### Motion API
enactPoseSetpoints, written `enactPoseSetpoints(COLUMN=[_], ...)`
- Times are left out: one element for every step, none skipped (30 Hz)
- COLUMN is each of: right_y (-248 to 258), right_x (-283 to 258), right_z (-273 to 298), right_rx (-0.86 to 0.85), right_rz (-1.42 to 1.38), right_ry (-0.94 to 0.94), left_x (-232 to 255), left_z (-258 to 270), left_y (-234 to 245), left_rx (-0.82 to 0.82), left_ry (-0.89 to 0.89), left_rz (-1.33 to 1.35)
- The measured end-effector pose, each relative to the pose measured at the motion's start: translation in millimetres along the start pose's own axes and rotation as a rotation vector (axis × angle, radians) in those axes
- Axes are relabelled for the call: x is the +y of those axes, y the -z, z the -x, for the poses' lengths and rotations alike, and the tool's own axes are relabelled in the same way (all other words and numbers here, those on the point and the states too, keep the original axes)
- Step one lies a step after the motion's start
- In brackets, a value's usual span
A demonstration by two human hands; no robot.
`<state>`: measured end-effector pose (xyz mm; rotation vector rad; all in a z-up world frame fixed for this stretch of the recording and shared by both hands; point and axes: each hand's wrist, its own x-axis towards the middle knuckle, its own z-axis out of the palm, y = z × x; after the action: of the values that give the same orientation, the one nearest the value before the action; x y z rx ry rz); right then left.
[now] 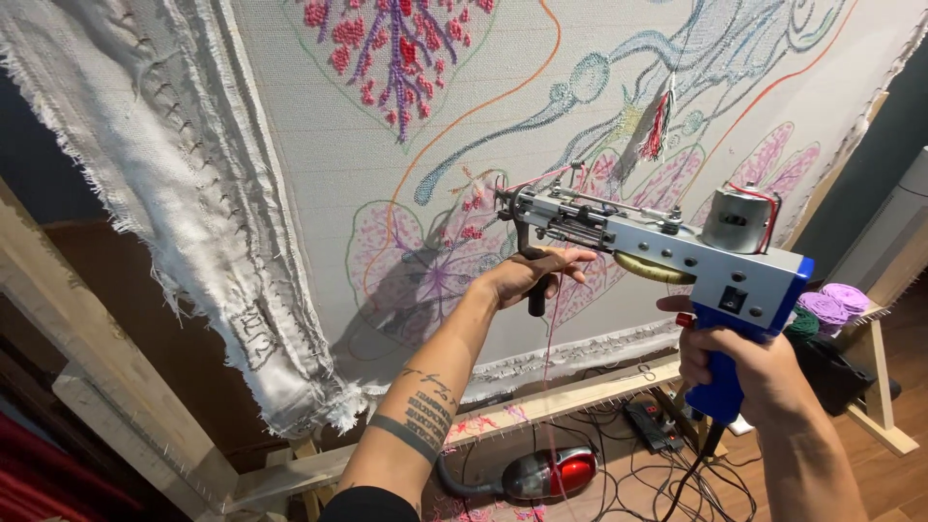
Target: Use a motorized tufting gun to punch yarn through a fabric canvas to create a patterned rug.
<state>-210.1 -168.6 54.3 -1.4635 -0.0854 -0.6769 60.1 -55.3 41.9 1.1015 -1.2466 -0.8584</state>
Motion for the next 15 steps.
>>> enactPoseSetpoints(right_y=[3,6,9,5,1,-3,-3,-3,-2,-3,-4,-5,-5,-4,-3], right_x=[2,4,7,3,-1,-5,-4,-4,-3,-4,-6,-7,-6,-6,-5], right_z=[0,1,2,2,3,4,5,5,5,6,6,6,6,7,7], right_rx=[-0.001,0.01,0.021,0.02,0.003,-0.014,-0.013,-0.007,-0.001,-0.002,0.0,0.001,0.0,0.001,0.002], right_rz=[-0.001,-0.045,-0.089,-0.09,-0.08,-0.069,-0.069,-0.061,-0.052,-0.052,-0.06,-0.069,-0.069,-0.07,-0.072], right_ry=[0.001,0.01,0.019,0.018,0.022,0.026,0.025,0.027,0.028,0.028,0.012,-0.003,-0.001,0.02,0.042], left_x=[6,11,15,21,27,33,32,32,32,32,33,34,36,38,39], left_z=[1,3,4,6,8,10,11,10,10,11,11,11,11,11,10], left_y=[-3,-5,-8,-12,-16,-20,-20,-19,-19,-20,-21,-21,-22,-22,-23], left_rx=[0.001,0.029,0.057,0.058,0.093,0.126,0.126,0.109,0.091,0.091,0.1,0.108,0.109,0.112,0.116], left_ry=[-0.001,0.019,0.038,0.038,0.063,0.088,0.089,0.092,0.096,0.095,0.101,0.106,0.105,0.109,0.113], left_rz=[-0.001,-0.029,-0.057,-0.057,-0.096,-0.135,-0.134,-0.144,-0.154,-0.154,-0.156,-0.158,-0.159,-0.189,-0.219])
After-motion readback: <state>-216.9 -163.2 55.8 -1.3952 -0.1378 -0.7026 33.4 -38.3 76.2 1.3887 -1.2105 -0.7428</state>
